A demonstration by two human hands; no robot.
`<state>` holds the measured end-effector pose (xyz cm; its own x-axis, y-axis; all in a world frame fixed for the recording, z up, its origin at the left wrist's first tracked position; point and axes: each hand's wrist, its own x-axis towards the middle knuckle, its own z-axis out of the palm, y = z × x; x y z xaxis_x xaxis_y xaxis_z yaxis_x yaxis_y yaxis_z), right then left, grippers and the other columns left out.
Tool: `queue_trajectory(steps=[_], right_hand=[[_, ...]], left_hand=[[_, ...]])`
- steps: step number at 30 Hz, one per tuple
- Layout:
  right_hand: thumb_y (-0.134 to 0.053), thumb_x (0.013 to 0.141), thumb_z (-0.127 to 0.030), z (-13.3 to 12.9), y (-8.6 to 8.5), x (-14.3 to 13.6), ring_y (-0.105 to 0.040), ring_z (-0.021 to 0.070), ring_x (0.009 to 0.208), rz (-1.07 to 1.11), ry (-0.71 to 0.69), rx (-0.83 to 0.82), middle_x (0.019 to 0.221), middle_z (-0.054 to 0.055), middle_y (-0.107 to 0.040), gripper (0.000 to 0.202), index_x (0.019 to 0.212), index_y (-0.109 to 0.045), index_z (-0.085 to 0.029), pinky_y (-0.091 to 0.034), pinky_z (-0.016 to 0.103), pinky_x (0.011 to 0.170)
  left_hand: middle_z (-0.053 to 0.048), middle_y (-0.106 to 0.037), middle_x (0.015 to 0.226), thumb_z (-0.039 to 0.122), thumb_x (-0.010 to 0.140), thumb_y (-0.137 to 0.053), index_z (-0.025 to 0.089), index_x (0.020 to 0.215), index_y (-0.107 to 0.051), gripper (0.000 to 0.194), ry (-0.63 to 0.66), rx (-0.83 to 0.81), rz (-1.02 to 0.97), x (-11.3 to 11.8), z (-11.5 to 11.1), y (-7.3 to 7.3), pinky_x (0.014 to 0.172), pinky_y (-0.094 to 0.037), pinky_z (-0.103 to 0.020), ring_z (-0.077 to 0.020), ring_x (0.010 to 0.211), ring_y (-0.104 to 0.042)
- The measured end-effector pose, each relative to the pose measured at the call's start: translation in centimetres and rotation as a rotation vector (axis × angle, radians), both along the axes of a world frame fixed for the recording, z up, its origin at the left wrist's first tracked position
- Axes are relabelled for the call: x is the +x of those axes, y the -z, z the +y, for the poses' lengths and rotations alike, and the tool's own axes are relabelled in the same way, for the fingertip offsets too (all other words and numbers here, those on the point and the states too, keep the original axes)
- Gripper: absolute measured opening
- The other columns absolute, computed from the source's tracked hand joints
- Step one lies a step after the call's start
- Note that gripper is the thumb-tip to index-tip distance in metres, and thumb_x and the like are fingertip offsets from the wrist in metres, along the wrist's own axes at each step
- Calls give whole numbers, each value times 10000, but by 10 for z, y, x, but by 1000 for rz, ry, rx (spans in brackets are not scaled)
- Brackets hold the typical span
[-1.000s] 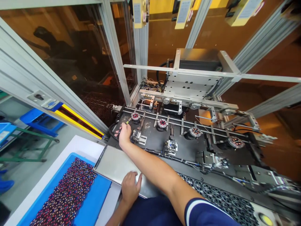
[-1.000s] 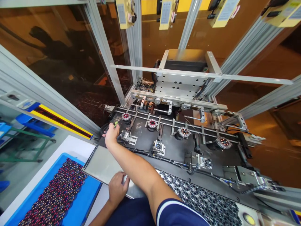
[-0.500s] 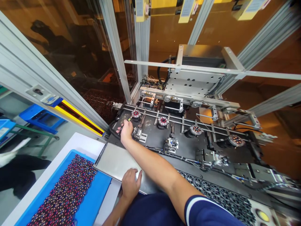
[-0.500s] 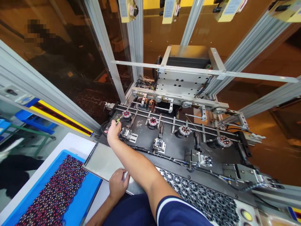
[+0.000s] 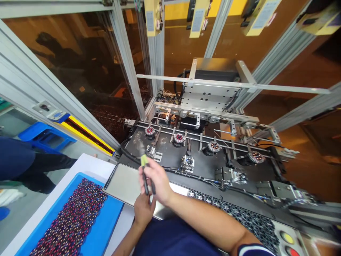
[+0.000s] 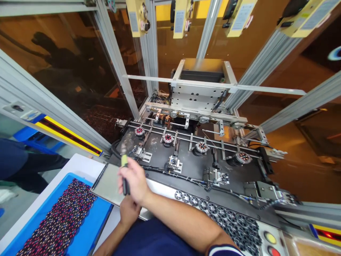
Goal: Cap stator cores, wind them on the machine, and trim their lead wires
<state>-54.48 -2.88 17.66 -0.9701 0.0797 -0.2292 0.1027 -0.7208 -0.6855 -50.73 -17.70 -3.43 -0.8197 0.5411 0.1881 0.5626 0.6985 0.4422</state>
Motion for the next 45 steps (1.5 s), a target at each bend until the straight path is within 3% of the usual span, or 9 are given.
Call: queue_trajectory(steps=[5,10,17,35,38,40,43,45], right_hand=[[-646,764,-409,58,43,-14,-551,73,451,-160,376,21,686,-71,-585,299,945,-519,-208,-433,160,347],[-620,876,-349,67,65,-33,-516,59,447,-254,517,-16,670,-71,-559,206,975,-548,-184,-410,142,359],[-573,988,-327,67,70,-45,-508,50,505,-322,595,-73,725,-44,-562,194,1029,-588,-137,-442,158,437],[-529,1006,-359,76,68,-56,-471,41,461,-360,622,-118,688,-56,-543,225,947,-560,-144,-413,156,415],[-511,979,-390,70,55,-48,-447,41,406,-283,549,-121,646,-78,-519,230,887,-509,-179,-395,157,377],[-589,902,-424,63,39,-25,-450,55,369,-198,407,-126,619,-84,-524,253,856,-502,-191,-383,175,333],[-806,705,-376,59,10,37,-498,105,339,-65,75,-126,623,-49,-579,365,884,-576,-157,-376,224,284],[-786,752,-383,69,-4,82,-564,101,398,92,-203,-84,745,1,-632,382,990,-613,-140,-402,202,334]], left_hand=[[-7,-620,751,372,972,-559,168,859,-614,240,-69,24,119,1,9,-17,689,-519,-321,-156,684,-614],[-11,-587,650,355,970,-522,216,819,-592,217,-49,13,178,-1,14,-26,619,-457,-311,-191,618,-618],[-5,-567,641,358,968,-526,220,816,-576,211,-30,-14,191,-2,13,-24,615,-441,-313,-200,609,-608],[18,-543,626,347,968,-549,184,795,-585,241,-29,-18,220,-4,13,-21,608,-422,-276,-155,589,-573],[23,-537,618,364,970,-546,185,797,-588,253,-27,-20,221,-4,13,-21,607,-432,-275,-150,582,-571],[30,-539,623,379,974,-541,178,805,-589,267,-27,-23,223,-4,12,-22,606,-441,-275,-143,577,-563],[28,-560,647,394,981,-524,164,816,-592,291,-27,-36,218,-4,11,-21,591,-443,-276,-139,589,-561],[16,-577,653,390,980,-521,170,817,-598,284,-25,-43,205,-4,9,-20,588,-438,-277,-146,600,-575]])
